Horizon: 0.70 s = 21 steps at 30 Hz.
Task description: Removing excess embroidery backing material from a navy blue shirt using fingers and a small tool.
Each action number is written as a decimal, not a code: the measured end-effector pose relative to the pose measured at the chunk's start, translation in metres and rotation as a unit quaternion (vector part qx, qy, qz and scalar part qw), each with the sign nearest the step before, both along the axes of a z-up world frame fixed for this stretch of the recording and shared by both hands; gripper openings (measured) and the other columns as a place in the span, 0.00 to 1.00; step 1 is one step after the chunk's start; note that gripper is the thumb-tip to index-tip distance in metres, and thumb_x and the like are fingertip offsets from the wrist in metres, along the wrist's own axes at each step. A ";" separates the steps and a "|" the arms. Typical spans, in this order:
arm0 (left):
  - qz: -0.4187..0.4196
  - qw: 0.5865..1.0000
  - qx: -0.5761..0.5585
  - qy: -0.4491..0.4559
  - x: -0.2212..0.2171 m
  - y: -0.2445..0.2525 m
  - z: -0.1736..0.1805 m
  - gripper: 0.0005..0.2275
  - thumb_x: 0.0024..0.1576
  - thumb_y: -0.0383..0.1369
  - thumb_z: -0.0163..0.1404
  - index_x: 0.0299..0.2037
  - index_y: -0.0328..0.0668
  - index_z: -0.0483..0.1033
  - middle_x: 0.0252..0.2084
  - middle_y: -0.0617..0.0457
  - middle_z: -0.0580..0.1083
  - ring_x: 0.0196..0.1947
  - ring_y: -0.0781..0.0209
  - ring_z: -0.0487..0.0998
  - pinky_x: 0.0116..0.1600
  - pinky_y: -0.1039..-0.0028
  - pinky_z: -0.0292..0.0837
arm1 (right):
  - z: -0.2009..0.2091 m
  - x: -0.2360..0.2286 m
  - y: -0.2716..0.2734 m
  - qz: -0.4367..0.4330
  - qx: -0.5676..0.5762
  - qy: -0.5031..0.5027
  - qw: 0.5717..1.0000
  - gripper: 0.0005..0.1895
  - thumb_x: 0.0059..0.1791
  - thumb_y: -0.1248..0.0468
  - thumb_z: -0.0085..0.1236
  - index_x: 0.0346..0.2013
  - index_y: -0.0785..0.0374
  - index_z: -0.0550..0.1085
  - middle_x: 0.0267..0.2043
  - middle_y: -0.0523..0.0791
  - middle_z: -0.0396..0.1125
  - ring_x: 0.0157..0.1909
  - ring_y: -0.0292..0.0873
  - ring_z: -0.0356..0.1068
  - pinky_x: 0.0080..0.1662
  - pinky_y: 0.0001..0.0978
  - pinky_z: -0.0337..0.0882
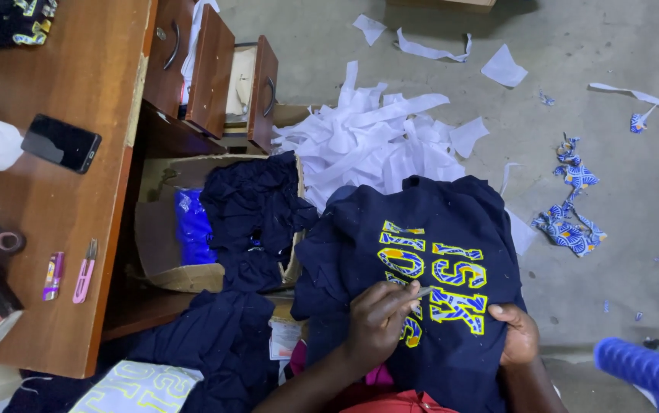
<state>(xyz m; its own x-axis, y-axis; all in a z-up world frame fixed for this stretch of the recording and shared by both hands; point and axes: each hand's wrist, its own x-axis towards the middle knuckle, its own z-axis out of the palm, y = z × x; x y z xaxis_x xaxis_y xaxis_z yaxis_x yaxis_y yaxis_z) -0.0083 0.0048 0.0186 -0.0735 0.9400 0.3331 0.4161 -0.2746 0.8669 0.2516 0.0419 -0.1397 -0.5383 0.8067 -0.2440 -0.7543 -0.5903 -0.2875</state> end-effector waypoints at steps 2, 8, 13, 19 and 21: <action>-0.015 1.000 0.002 -0.013 -0.002 -0.001 -0.007 0.15 0.55 0.16 0.59 0.53 0.29 0.79 0.39 0.47 0.75 0.27 0.62 0.71 0.32 0.72 0.69 | 0.000 0.000 -0.001 0.004 -0.009 0.014 1.000 0.36 0.48 0.69 0.48 0.72 0.77 0.58 0.64 0.65 0.68 0.57 0.62 0.76 0.58 0.58 0.74; -0.038 0.998 0.034 0.024 -0.007 -0.003 -0.012 0.18 0.53 0.17 0.63 0.54 0.31 0.80 0.43 0.48 0.78 0.32 0.59 0.76 0.37 0.70 0.74 | -0.013 0.006 0.001 0.016 -0.032 0.050 0.998 0.35 0.50 0.68 0.48 0.71 0.80 0.57 0.65 0.66 0.67 0.58 0.63 0.75 0.60 0.58 0.72; -0.043 0.992 0.070 0.091 -0.008 0.000 -0.012 0.15 0.56 0.18 0.61 0.53 0.32 0.81 0.44 0.50 0.80 0.37 0.57 0.80 0.44 0.69 0.76 | -0.024 0.011 0.003 0.044 -0.041 0.052 0.997 0.34 0.51 0.68 0.46 0.71 0.79 0.56 0.66 0.67 0.66 0.58 0.63 0.75 0.61 0.58 0.72; -0.068 0.991 0.079 0.085 -0.009 0.002 -0.017 0.14 0.56 0.18 0.61 0.52 0.31 0.81 0.43 0.49 0.79 0.36 0.57 0.78 0.43 0.68 0.75 | -0.018 0.009 0.004 0.049 -0.076 0.058 0.994 0.31 0.52 0.66 0.45 0.69 0.80 0.61 0.65 0.63 0.68 0.58 0.60 0.74 0.62 0.54 0.69; -0.065 0.993 0.074 0.062 -0.007 0.001 -0.019 0.16 0.54 0.16 0.62 0.53 0.30 0.80 0.42 0.47 0.78 0.35 0.57 0.79 0.40 0.69 0.77 | 0.002 -0.001 0.008 0.034 -0.020 0.096 0.995 0.31 0.54 0.67 0.42 0.70 0.81 0.57 0.67 0.67 0.65 0.61 0.61 0.73 0.63 0.57 0.70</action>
<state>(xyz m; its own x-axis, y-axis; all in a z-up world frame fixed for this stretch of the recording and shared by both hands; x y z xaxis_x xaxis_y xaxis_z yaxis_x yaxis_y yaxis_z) -0.0155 0.0055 -0.0003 0.0956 0.8790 0.4672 0.4703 -0.4535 0.7571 0.2509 0.0495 -0.1376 -0.6316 0.7582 -0.1621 -0.7505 -0.6503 -0.1173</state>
